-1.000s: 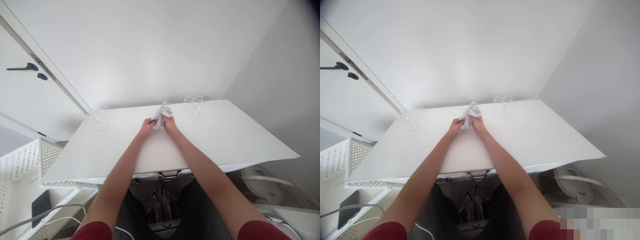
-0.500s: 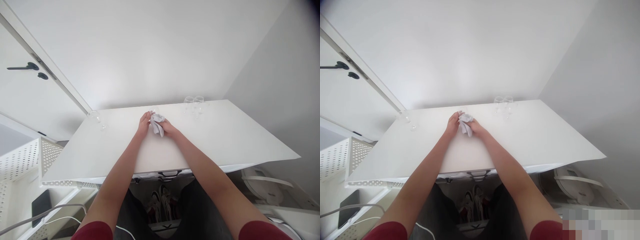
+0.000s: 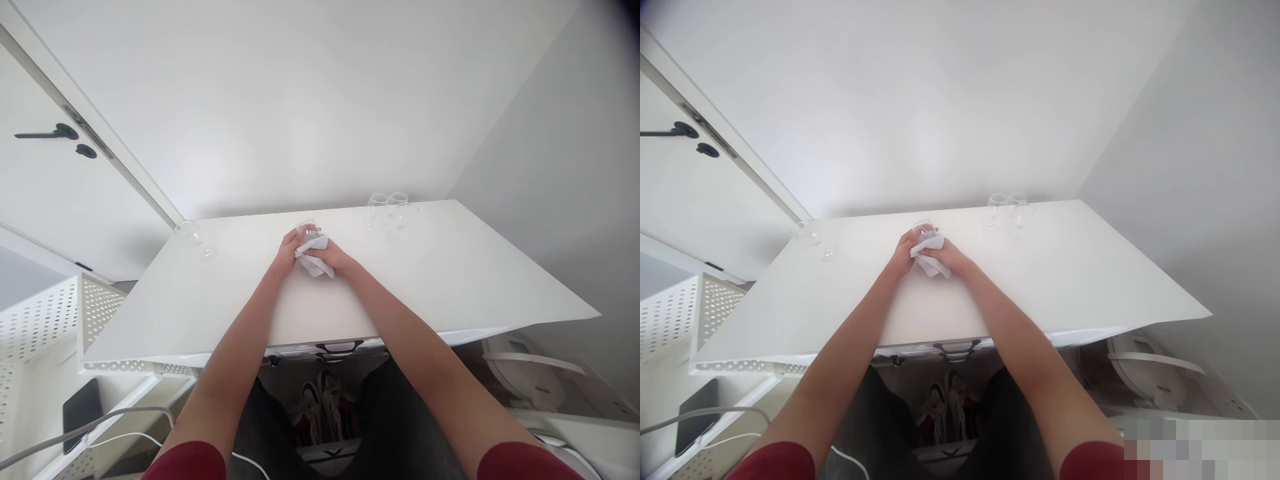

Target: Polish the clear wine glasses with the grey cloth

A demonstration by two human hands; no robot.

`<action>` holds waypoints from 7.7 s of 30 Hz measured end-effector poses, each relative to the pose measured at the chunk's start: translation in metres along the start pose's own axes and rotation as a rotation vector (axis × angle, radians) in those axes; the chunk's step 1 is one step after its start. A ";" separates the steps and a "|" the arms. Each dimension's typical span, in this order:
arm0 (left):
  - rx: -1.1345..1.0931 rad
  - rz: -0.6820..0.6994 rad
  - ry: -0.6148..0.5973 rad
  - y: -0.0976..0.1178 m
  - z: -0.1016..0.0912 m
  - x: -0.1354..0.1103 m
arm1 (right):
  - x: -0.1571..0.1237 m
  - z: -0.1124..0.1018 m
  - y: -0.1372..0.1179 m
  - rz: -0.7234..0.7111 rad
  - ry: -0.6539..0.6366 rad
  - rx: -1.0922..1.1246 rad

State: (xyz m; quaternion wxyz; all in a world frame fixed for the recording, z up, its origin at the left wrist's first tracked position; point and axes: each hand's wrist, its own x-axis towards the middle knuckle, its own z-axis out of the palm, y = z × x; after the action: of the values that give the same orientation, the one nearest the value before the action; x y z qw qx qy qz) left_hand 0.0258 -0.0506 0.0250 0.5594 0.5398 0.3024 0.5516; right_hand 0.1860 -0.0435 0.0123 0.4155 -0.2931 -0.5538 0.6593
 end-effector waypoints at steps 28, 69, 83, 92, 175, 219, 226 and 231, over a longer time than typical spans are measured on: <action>0.018 0.060 0.052 0.006 0.002 -0.002 | -0.004 0.010 0.001 -0.122 0.111 -0.359; -0.247 0.225 0.400 0.005 -0.015 0.005 | 0.016 0.008 0.012 -0.003 0.289 0.285; -0.202 0.183 0.028 0.010 -0.005 0.001 | 0.016 -0.013 0.017 0.017 0.655 -0.063; -0.467 0.240 0.267 0.010 -0.017 0.001 | 0.021 -0.022 0.020 -0.080 0.679 -0.175; -0.260 0.276 0.244 0.011 -0.008 0.001 | 0.012 -0.008 -0.004 0.039 0.431 0.190; 0.365 0.235 0.362 0.010 0.003 -0.004 | -0.010 0.019 -0.005 -0.130 0.011 -1.159; 0.372 0.197 0.283 0.003 0.007 -0.002 | -0.012 0.025 -0.003 -0.101 0.020 -1.302; 0.353 0.181 0.282 0.002 0.007 -0.001 | -0.013 0.026 -0.004 -0.084 0.016 -1.323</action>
State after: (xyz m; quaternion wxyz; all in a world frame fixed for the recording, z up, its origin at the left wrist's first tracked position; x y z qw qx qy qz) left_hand 0.0321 -0.0535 0.0284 0.3571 0.5717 0.4198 0.6078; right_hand 0.1713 -0.0670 0.0204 0.1775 -0.4695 -0.8497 0.1614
